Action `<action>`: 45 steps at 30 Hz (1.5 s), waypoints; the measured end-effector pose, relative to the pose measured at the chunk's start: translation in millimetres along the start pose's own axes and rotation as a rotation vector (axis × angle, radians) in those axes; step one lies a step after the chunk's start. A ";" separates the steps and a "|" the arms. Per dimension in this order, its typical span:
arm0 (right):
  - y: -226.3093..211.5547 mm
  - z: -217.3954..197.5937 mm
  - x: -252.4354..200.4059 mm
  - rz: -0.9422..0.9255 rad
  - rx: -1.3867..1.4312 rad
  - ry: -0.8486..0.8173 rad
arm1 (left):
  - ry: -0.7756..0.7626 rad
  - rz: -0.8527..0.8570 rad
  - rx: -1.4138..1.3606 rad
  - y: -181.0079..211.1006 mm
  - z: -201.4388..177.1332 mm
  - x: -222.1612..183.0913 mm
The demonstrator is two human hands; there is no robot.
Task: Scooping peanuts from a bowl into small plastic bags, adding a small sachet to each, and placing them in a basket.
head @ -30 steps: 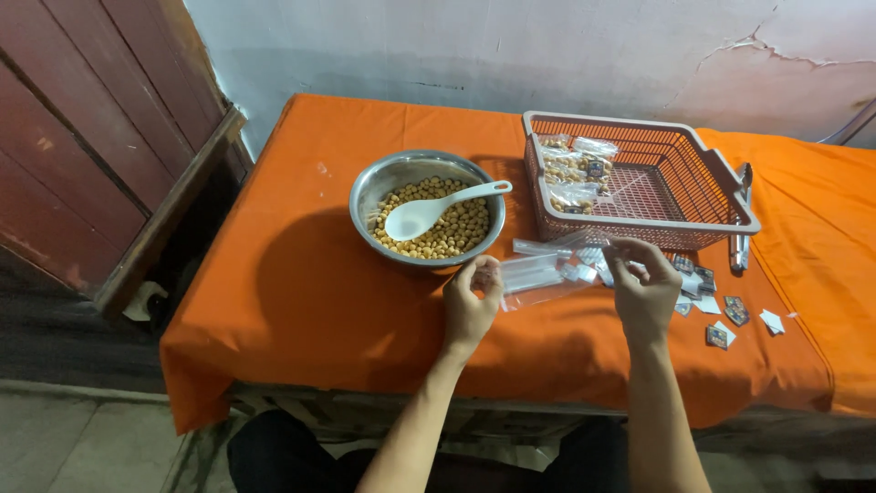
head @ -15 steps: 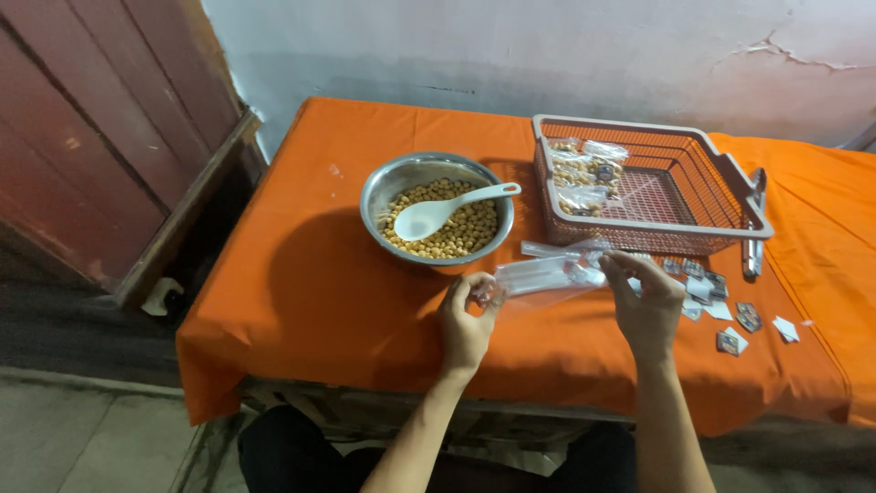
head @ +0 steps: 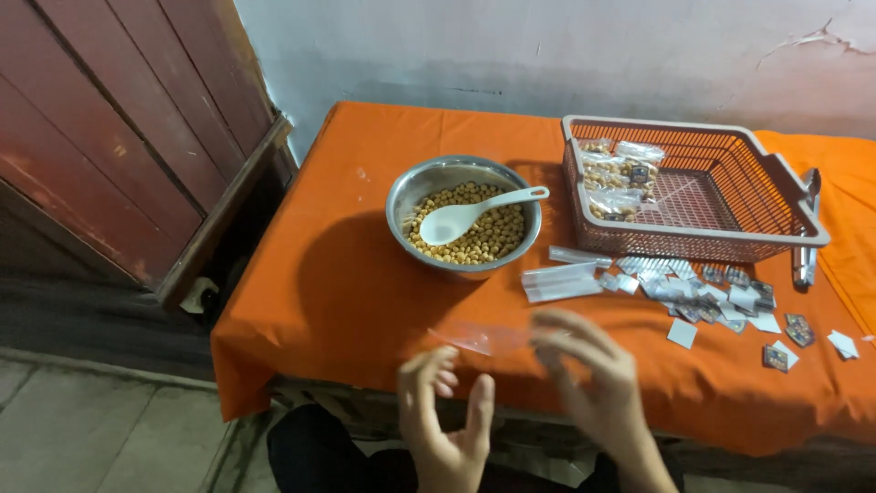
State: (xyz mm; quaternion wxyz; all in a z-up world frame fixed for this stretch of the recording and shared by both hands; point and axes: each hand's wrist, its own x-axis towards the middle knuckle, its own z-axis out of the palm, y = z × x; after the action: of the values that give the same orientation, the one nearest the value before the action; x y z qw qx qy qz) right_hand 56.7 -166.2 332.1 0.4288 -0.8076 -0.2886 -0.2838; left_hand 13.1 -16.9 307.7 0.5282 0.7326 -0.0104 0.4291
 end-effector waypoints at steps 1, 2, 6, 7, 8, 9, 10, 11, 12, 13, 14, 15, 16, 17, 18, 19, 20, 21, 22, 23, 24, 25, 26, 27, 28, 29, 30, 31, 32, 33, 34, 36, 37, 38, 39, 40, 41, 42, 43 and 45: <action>-3.7 5.4 -4.4 0.006 0.004 -0.003 | -0.003 -0.005 0.006 3.0 -1.3 2.4; -7.8 11.2 -9.1 -0.071 0.020 -0.046 | -0.159 -0.150 -0.168 5.8 -3.1 4.6; -28.0 22.9 -10.3 -0.318 -0.049 -0.106 | -0.335 -0.427 -0.433 -1.2 -3.2 4.3; -30.1 22.1 -10.3 -0.318 -0.046 -0.110 | -0.332 -0.429 -0.432 -1.7 -4.6 5.1; -32.2 21.5 -10.4 -0.277 -0.065 -0.118 | -0.321 -0.404 -0.463 -2.3 -6.1 5.9; -34.0 20.1 -11.3 -0.235 -0.085 -0.129 | -0.309 -0.381 -0.496 -2.9 -7.0 5.4; -34.8 20.2 -13.1 -0.235 -0.083 -0.134 | -0.305 -0.385 -0.496 -5.3 -6.6 2.5; -35.3 20.0 -14.3 -0.168 -0.009 -0.113 | -0.286 -0.324 -0.444 -7.4 -5.7 -0.4; -35.9 20.0 -15.4 -0.100 0.064 -0.093 | -0.266 -0.264 -0.391 -9.8 -5.1 -3.3; -35.7 21.6 -17.0 -0.101 0.065 -0.105 | -0.257 -0.272 -0.391 -9.5 -5.5 -4.1; -35.6 23.2 -18.7 -0.067 0.057 -0.015 | -0.281 -0.271 -0.387 -9.2 -6.1 -4.8; -35.3 24.7 -19.8 -0.033 0.050 0.075 | -0.304 -0.269 -0.383 -8.7 -6.4 -5.2; -35.3 26.5 -22.1 -0.036 0.051 0.063 | -0.294 -0.276 -0.384 -8.8 -5.6 -8.8; -35.0 28.8 -24.4 -0.039 0.041 0.111 | -0.312 -0.286 -0.346 -9.4 -4.9 -12.1; -34.8 30.8 -26.7 -0.043 0.032 0.159 | -0.330 -0.295 -0.309 -9.7 -4.1 -15.4; -33.5 34.5 -32.5 -0.045 0.035 0.151 | -0.322 -0.299 -0.308 -12.6 -2.4 -18.7; -32.2 37.9 -38.4 -0.078 0.020 0.122 | -0.296 -0.224 -0.244 -15.4 -0.6 -22.1; -30.5 41.4 -44.2 -0.113 0.005 0.094 | -0.270 -0.146 -0.179 -18.5 1.4 -25.2; -32.6 42.2 -47.3 -0.118 0.008 0.088 | -0.262 -0.147 -0.178 -18.7 -1.4 -24.8; -34.6 43.3 -50.2 -0.076 -0.012 0.126 | -0.247 -0.293 -0.267 -19.2 -4.2 -24.0; -36.1 44.0 -53.0 -0.034 -0.032 0.164 | -0.230 -0.439 -0.355 -19.7 -6.5 -23.3; -26.6 44.6 -54.9 -0.032 -0.028 0.161 | -0.228 -0.441 -0.352 -26.6 -7.7 -26.1; -16.6 45.0 -57.0 0.013 -0.130 0.186 | -0.288 -0.588 -0.580 -33.6 -8.3 -29.1; -8.6 45.1 -62.2 0.070 -0.236 0.211 | -0.352 -0.745 -0.807 -39.8 -10.6 -34.2; -7.4 47.8 -70.7 0.083 -0.237 0.208 | -0.357 -0.756 -0.802 -41.3 -10.5 -37.4; -5.0 50.6 -77.2 0.317 -0.013 0.241 | -0.422 -0.868 -0.840 -43.6 -8.8 -38.6; -3.0 53.2 -83.5 0.548 0.215 0.271 | -0.488 -0.981 -0.875 -45.3 -7.2 -39.6; 2.0 49.5 -83.5 0.548 0.214 0.278 | -0.495 -0.978 -0.874 -48.2 -6.8 -40.3; 6.8 45.8 -83.5 0.738 0.605 0.208 | -0.566 -0.995 -1.018 -51.0 -6.6 -40.9; 9.8 42.2 -85.6 0.925 0.999 0.134 | -0.638 -1.016 -1.159 -53.2 -8.2 -42.8; 6.7 41.1 -83.2 0.927 1.001 0.143 | -0.647 -1.020 -1.154 -64.7 -8.6 -46.7; 4.0 36.4 -75.2 1.019 1.258 -0.164 | -0.609 -1.296 -1.492 -87.7 -5.5 -54.7; 8.5 37.6 -75.0 1.018 1.257 -0.165 | -0.609 -1.294 -1.493 -89.8 -4.1 -58.0; 13.2 38.9 -74.9 0.979 1.286 -0.185 | -0.545 -1.346 -1.524 -92.0 -2.6 -61.3; 17.1 40.3 -76.1 0.944 1.315 -0.202 | -0.478 -1.403 -1.550 -93.8 -2.2 -65.6; 13.7 39.1 -77.3 0.948 1.316 -0.199 | -0.478 -1.409 -1.548 -87.4 -6.6 -63.1; 10.9 39.1 -77.0 0.928 1.320 -0.161 | -0.578 -1.203 -1.309 -81.9 -10.8 -58.8; 8.0 39.1 -76.7 0.908 1.324 -0.123 | -0.660 -0.994 -1.069 -76.2 -15.2 -54.6; 3.7 38.0 -75.6 0.912 1.325 -0.124 | -0.657 -0.998 -1.068 -67.8 -16.3 -48.8; -4.7 36.2 -72.6 0.679 1.109 -0.241 | -0.411 -0.306 -0.340 -51.2 -18.0 -35.9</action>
State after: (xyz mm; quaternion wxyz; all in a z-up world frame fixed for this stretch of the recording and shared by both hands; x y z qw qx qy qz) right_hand 12.2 -149.1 266.3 0.8115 -0.5393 -0.1674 0.1501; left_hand 3.3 4.0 246.9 0.6886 0.6982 -0.0780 0.1795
